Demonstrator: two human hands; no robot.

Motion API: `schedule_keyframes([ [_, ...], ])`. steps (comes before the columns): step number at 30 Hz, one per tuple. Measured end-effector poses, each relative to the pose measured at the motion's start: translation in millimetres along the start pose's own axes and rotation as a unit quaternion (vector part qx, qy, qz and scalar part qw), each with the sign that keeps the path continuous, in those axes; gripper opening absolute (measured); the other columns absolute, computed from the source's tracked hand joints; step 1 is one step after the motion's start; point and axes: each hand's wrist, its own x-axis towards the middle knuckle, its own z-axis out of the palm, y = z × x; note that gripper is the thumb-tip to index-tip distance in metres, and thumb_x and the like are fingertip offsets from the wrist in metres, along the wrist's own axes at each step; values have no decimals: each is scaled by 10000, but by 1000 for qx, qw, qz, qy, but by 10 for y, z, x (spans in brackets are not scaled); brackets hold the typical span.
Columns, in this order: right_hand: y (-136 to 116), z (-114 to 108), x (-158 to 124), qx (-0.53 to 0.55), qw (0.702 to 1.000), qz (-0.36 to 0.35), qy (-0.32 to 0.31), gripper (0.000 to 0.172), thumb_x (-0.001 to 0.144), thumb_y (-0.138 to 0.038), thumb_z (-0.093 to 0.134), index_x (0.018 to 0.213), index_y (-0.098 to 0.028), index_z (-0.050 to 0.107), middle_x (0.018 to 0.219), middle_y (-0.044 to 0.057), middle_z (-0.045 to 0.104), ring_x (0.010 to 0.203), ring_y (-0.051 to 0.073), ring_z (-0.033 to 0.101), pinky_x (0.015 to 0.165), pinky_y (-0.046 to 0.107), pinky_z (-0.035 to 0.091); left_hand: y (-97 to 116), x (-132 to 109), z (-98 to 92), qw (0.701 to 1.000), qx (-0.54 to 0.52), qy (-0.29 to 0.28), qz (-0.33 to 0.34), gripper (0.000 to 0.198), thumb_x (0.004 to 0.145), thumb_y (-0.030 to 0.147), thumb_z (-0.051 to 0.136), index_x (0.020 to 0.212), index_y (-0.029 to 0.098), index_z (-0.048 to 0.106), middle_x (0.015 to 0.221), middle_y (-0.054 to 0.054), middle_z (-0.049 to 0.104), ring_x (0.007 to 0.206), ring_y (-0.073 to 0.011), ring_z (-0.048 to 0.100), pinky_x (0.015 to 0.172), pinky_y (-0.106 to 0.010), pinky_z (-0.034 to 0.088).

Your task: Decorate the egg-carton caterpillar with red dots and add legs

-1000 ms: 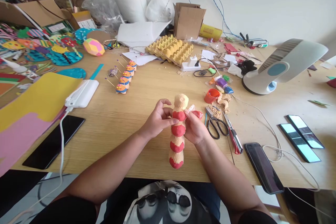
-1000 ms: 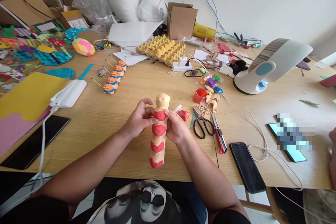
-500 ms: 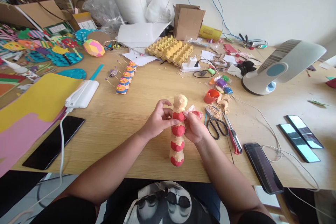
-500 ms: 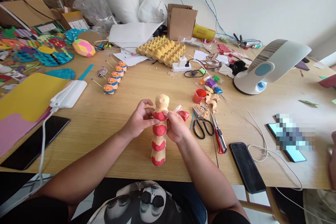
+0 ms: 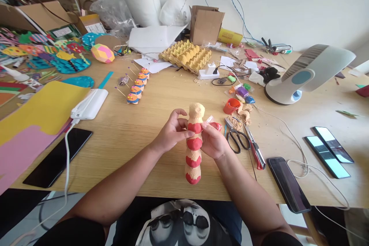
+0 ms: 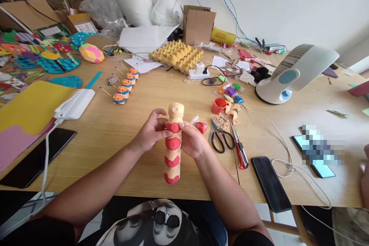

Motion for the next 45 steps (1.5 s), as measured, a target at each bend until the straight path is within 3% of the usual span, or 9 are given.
schedule_keyframes([
  [12,-21,-33,12,9,999,22,-26,288,785,-393,779,984,-208,684,851,16,723,730,180,643,684,297,515,-1,-20,25,1000,25,-10,-8,587,773,214,835,1160,282,399,846,34,678,757,-127,633,713,-250,498],
  [16,-27,-10,3,-10,999,18,-27,316,820,-494,718,977,-226,663,851,41,732,815,243,682,697,353,537,12,-13,29,1000,24,0,-6,587,770,215,839,1157,281,402,839,41,672,735,-115,620,703,-243,494],
  [23,-2,-28,37,-46,999,-7,15,267,760,-430,778,884,-224,661,781,50,722,861,280,699,681,379,562,24,-16,37,999,38,2,-16,583,769,220,840,1149,277,400,833,43,662,729,-114,616,690,-243,499],
  [34,11,-29,46,-32,999,-2,13,361,784,-513,764,914,-189,668,809,48,733,776,216,681,694,326,555,-12,-4,20,1000,21,10,-9,581,771,225,836,1160,276,408,831,43,675,731,-113,616,707,-244,487],
  [45,9,-104,65,-31,999,-10,5,262,804,-416,797,868,-193,676,769,19,701,666,164,619,632,275,497,62,-15,62,991,-111,23,-75,628,749,222,856,1238,283,467,926,0,733,857,-156,682,796,-278,485],
])
